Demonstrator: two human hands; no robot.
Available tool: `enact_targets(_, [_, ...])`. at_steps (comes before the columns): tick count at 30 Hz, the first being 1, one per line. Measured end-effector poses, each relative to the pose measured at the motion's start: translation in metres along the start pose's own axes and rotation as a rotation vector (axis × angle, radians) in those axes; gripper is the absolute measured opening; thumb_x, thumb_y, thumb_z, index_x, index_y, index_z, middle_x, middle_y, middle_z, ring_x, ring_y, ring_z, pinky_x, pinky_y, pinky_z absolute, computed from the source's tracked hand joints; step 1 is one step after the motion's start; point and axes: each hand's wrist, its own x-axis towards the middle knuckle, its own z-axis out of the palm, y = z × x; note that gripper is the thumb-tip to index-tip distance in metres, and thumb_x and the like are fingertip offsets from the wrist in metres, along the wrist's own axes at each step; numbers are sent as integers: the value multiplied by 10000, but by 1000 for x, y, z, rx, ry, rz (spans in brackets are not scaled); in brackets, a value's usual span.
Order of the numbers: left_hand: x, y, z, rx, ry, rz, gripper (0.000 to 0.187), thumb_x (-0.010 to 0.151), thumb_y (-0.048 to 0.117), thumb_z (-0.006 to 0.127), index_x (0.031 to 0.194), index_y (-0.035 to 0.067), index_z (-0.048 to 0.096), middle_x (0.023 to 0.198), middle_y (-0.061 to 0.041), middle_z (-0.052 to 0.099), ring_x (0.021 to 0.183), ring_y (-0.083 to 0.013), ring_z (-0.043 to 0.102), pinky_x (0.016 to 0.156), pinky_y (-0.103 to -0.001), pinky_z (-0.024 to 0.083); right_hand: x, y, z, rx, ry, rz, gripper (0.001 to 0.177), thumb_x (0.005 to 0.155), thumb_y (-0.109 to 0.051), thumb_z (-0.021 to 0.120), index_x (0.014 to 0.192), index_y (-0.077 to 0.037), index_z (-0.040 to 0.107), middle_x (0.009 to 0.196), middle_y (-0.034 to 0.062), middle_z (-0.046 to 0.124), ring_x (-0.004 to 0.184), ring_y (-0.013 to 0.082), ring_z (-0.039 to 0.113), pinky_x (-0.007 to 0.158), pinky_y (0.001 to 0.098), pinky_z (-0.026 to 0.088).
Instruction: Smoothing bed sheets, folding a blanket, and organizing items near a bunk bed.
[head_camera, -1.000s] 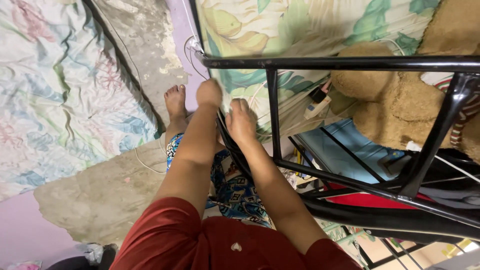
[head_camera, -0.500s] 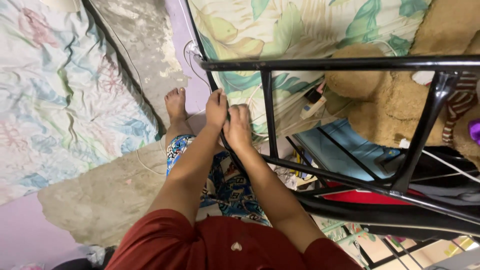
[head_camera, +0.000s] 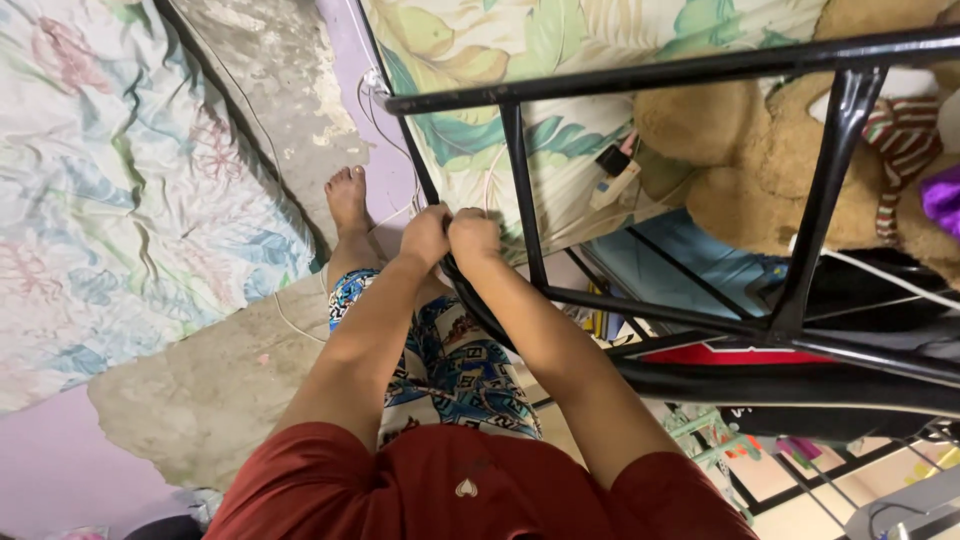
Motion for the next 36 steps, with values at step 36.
enact_targets(36, [-22,-50,50,-110,109,140,269,891,91,596,1125,97,728,1137,-146,714,1022,-333,712,899,-394,566,-63,2,-107,228,-434,25,463,984,-270,513,1405,-90,583,1517,176,444,1379,346,467,1034,499,457])
